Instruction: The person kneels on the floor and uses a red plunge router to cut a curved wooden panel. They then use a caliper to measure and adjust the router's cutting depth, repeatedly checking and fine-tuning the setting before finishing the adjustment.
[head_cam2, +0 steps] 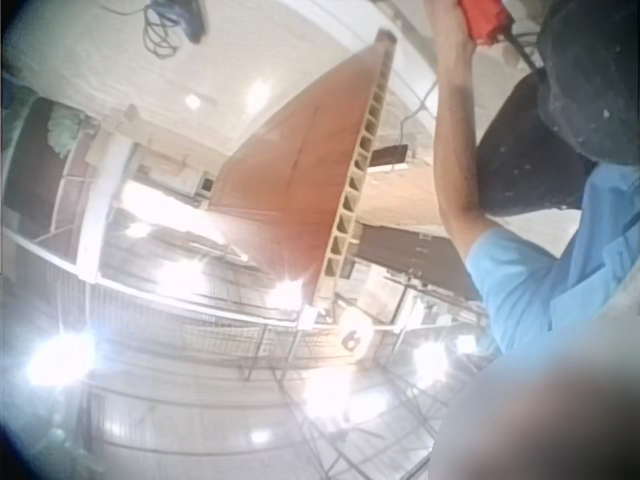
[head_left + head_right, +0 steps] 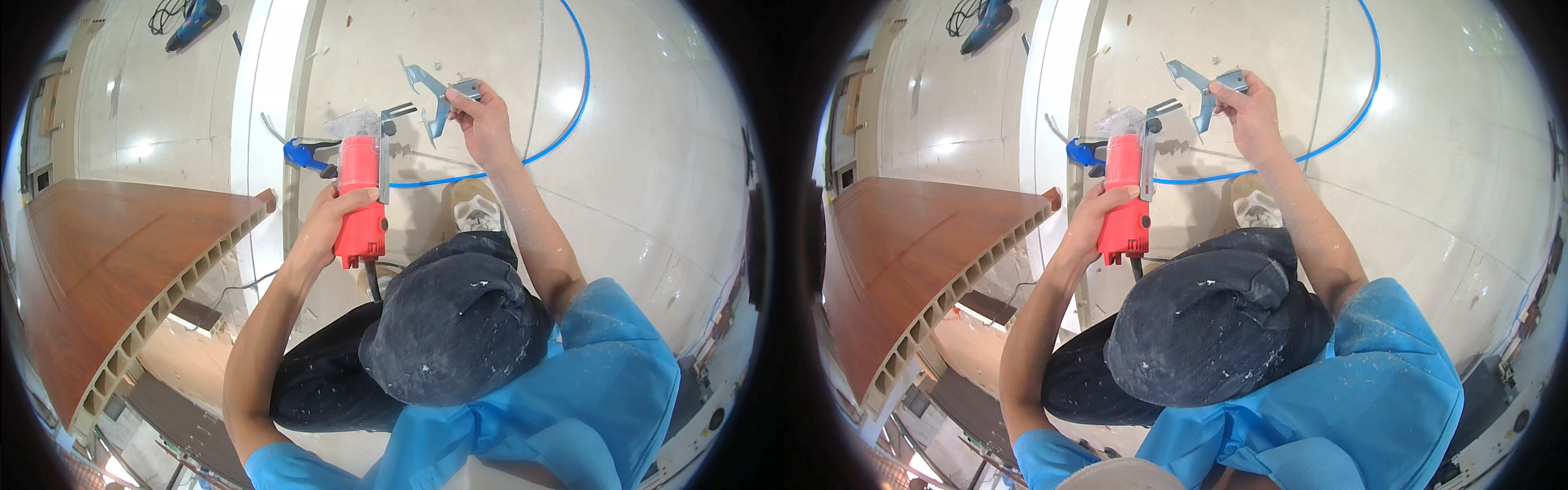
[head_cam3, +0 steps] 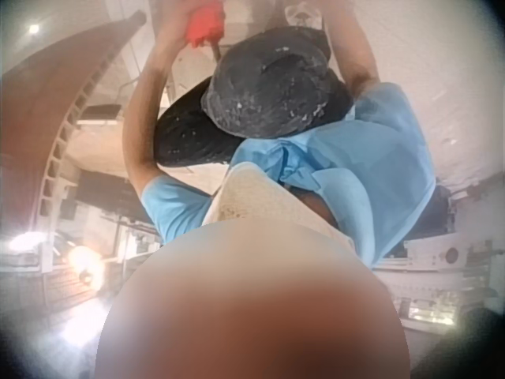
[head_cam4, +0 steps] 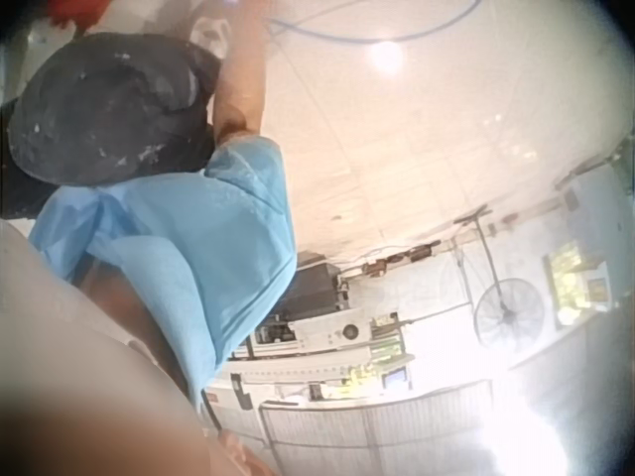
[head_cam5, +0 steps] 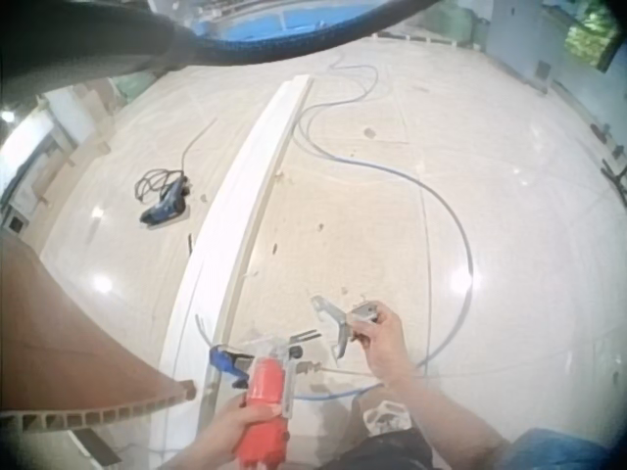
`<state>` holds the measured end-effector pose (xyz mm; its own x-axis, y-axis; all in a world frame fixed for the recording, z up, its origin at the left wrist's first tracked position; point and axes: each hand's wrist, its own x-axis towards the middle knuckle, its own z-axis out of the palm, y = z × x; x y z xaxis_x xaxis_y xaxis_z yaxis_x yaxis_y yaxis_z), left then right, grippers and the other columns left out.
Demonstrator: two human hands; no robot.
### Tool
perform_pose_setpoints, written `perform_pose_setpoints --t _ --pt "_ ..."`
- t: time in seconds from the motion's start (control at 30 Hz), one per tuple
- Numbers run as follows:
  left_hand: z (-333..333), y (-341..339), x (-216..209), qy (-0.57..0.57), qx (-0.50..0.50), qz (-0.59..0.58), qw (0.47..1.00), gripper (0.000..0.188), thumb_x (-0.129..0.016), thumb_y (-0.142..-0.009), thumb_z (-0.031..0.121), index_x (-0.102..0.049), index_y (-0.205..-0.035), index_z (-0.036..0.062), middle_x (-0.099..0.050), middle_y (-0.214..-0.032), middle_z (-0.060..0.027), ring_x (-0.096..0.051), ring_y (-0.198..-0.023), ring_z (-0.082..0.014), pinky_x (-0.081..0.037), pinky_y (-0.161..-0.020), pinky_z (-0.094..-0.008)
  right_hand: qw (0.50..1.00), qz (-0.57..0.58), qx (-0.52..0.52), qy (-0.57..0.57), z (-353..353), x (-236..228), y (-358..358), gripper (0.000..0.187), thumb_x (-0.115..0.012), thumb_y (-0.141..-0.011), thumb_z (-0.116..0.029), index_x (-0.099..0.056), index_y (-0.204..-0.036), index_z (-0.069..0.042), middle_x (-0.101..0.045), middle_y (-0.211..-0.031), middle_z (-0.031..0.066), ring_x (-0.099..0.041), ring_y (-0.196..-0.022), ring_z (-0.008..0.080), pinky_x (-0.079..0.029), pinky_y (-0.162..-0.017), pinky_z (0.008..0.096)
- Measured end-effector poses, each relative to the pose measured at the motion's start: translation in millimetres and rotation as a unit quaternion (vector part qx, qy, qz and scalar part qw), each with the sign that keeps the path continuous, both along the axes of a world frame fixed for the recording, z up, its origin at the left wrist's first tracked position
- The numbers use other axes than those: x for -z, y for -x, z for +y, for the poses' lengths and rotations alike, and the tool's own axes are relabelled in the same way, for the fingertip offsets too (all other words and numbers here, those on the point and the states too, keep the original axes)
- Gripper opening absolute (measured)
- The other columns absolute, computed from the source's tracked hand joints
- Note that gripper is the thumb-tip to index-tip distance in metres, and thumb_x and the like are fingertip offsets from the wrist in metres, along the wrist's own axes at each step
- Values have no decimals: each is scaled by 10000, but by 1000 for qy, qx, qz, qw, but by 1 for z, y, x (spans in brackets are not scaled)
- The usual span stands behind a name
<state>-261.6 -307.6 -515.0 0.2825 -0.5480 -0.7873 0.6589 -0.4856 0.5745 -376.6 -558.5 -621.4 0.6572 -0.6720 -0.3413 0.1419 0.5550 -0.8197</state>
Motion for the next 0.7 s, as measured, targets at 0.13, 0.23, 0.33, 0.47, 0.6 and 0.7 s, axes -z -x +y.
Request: perform_pose_setpoints --t 0.13,0.23,0.33,0.47,0.6,0.7 --pt "-5 2 -3 -12 0 0 1000 425 -762 -894 253 -555 -1164 -3 -675 -933 -103 -711 -750 -187 -600 -673 -326 975 -50 -76 -204 6 4 -1 133 -722 -946 -32 -629 -1040 -24 -679 -918 60 -617 -771 137 -518 -717 283" --pt "-5 5 -4 -14 2 4 1000 428 -759 -899 261 -557 -1167 -4 -682 -933 -101 -712 -752 -182 -600 -675 -323 986 -44 -63 -145 18 6 -2 102 -694 -974 -53 -629 -1050 -30 -661 -923 44 -597 -764 128 -507 -736 283" --pt "-5 6 -4 -25 5 7 1000 434 -755 -904 272 -559 -1172 -7 -688 -937 -101 -712 -752 -175 -599 -677 -319 990 -55 -32 -126 25 8 -4 112 -701 -970 -53 -623 -1046 -27 -661 -914 45 -597 -765 127 -506 -736 284" --pt "-4 6 -2 -24 5 12 1000 425 -751 -910 280 -570 -1163 -9 -690 -933 -100 -711 -750 -170 -599 -675 -316 993 -39 -37 -109 24 9 -5 128 -711 -965 -54 -620 -1050 -24 -660 -899 45 -598 -771 130 -504 -736 284" --pt "-3 5 -1 -10 11 16 1000 409 -750 -914 287 -584 -1143 -8 -690 -928 -97 -710 -746 -168 -597 -669 -312 993 -37 -34 -105 22 8 -4 124 -706 -971 -60 -621 -1054 -23 -666 -907 52 -601 -784 140 -502 -755 293" --pt "-2 5 1 -6 2 25 1000 402 -753 -916 288 -587 -1135 -5 -689 -924 -95 -709 -742 -167 -597 -664 -310 994 -35 -22 -102 24 6 -4 120 -695 -981 -66 -619 -1066 -28 -673 -944 63 -619 -810 153 -509 -780 310"
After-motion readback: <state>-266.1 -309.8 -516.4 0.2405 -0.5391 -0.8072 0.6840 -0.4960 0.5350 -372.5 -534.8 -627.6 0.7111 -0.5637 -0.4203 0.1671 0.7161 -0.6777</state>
